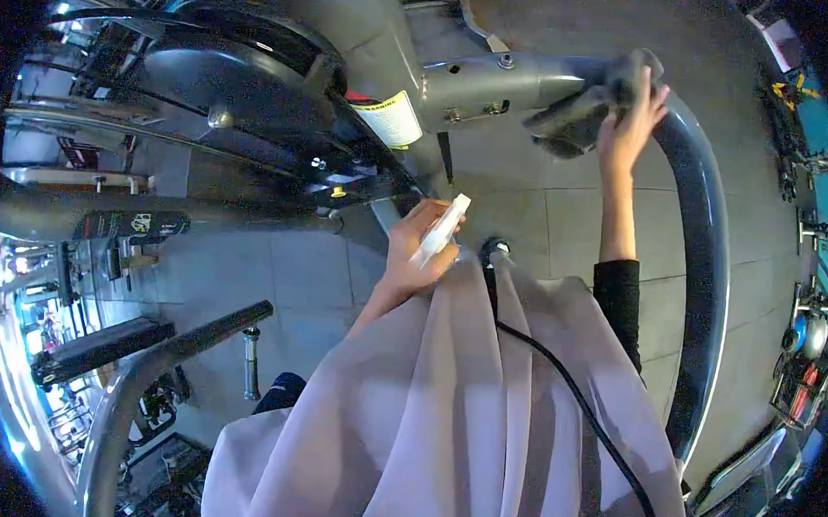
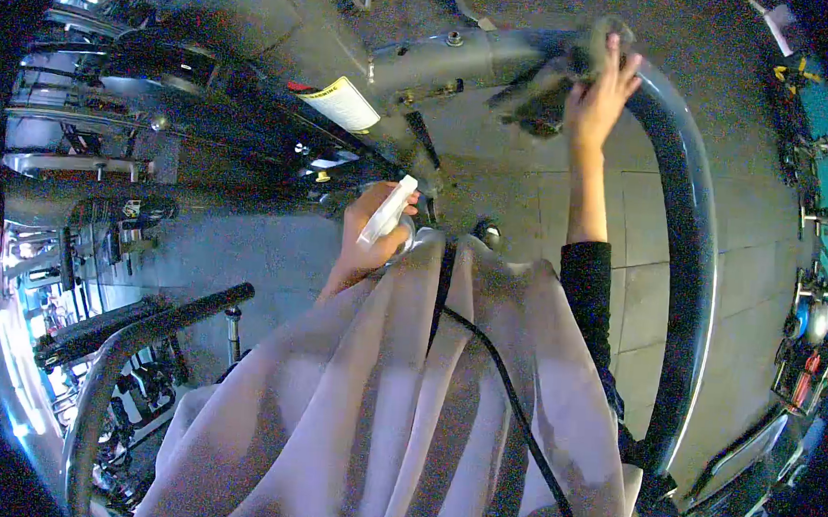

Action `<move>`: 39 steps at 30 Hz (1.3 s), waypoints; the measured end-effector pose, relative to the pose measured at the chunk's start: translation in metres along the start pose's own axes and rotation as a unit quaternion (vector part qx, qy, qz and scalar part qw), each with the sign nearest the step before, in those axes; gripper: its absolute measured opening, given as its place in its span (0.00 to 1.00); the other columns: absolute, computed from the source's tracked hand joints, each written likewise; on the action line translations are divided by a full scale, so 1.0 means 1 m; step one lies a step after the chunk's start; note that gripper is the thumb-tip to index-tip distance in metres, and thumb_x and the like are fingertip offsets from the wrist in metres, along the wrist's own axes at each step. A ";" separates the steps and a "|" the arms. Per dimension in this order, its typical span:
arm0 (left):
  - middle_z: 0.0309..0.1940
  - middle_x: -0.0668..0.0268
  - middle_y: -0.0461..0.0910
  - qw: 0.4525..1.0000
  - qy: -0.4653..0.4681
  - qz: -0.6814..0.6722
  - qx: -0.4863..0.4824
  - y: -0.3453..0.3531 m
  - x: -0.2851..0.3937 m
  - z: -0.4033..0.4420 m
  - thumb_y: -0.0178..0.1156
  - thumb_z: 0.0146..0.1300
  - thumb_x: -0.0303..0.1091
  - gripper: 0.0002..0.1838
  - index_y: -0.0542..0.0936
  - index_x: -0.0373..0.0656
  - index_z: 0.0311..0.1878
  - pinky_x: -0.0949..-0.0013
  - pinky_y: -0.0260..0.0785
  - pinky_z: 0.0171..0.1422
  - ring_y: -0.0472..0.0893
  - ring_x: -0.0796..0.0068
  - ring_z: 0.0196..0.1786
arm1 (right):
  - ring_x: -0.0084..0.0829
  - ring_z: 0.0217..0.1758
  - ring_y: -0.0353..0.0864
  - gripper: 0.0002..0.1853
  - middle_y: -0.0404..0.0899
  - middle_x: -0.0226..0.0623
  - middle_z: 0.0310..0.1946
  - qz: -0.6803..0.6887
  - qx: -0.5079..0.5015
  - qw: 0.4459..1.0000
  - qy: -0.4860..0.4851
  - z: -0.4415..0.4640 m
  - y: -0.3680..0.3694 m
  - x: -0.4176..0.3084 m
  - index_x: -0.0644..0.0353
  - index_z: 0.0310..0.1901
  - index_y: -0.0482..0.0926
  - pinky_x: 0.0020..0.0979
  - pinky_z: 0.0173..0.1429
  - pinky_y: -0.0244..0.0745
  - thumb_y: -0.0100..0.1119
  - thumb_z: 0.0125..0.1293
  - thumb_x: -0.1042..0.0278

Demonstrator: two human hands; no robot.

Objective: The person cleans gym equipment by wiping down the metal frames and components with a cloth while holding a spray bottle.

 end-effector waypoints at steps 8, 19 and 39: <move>0.38 0.59 0.79 1.000 0.030 -0.004 0.006 0.008 0.000 -0.003 0.56 0.41 0.20 0.21 0.77 0.36 0.44 0.69 0.72 0.44 0.80 0.67 0.38 | 0.45 0.75 0.46 0.37 0.54 0.39 0.70 0.188 -0.156 0.962 -0.124 -0.049 0.034 -0.121 0.54 0.66 0.60 0.49 0.74 0.39 0.54 0.50 0.76; 0.37 0.58 0.78 1.000 -0.008 0.001 0.028 -0.002 0.009 -0.003 0.56 0.40 0.20 0.21 0.77 0.33 0.44 0.70 0.73 0.44 0.81 0.67 0.38 | 0.28 0.72 0.55 0.31 0.58 0.12 0.68 -0.024 -0.182 0.943 -0.276 -0.094 0.047 -0.136 0.33 0.67 0.62 0.46 0.71 0.45 0.46 0.59 0.61; 0.40 0.57 0.80 1.000 0.007 0.016 0.002 -0.004 0.006 -0.006 0.56 0.38 0.16 0.23 0.78 0.34 0.43 0.70 0.73 0.46 0.81 0.69 0.39 | 0.28 0.51 0.75 0.16 0.76 0.36 0.50 0.433 -0.073 0.799 0.412 -0.121 -0.016 -0.055 0.65 0.56 0.70 0.30 0.57 0.70 0.48 0.67 0.73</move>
Point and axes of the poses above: each hand's wrist, its own z-axis towards the middle knuckle, its own y-axis out of the palm, x = y × z, the point moved 2 cm from there along z, towards the middle knuckle
